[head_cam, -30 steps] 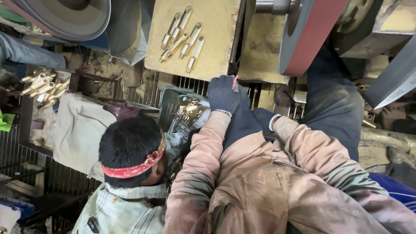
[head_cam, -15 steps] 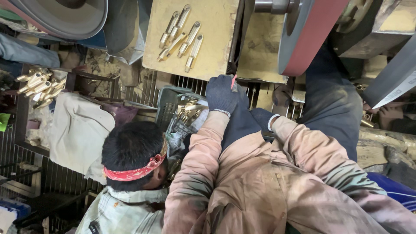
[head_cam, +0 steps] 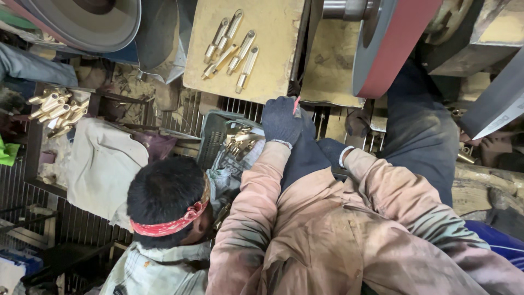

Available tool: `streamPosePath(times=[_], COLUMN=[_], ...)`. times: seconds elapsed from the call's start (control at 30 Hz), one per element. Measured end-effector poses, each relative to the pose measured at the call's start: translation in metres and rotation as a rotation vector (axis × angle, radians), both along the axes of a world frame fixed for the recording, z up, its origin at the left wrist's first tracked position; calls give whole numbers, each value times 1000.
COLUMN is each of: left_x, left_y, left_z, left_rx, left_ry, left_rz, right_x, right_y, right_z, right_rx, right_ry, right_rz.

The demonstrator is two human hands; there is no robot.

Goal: The person uses a belt sander to polish small brass-colored metal parts. They pick up each part from a basket, press it against the moving belt, rotate it to smooth all sides, and place the finished pieces on a nearby wooden board.

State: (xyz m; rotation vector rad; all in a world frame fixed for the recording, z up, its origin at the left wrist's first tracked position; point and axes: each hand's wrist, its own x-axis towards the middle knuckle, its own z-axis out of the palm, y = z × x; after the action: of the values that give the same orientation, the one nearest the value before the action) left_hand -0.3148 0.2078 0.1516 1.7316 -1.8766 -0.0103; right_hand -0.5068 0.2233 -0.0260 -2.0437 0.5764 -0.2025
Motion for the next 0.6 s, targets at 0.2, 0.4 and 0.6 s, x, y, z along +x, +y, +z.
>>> streamPosePath(times=[0.2,0.4,0.6], left_x=[0,2,1], left_y=[0,-1,-1], left_z=[-2,-3,-3], left_rx=[28,22,-1], left_ry=[-14,-47,-36], left_rz=[9,9,12], right_x=[2,4,2], right_y=[1,0,2], right_z=[2,6,8], right_rx=[-24,-29,216], right_ry=[-57,34,20], right_rz=[-7,8,-85])
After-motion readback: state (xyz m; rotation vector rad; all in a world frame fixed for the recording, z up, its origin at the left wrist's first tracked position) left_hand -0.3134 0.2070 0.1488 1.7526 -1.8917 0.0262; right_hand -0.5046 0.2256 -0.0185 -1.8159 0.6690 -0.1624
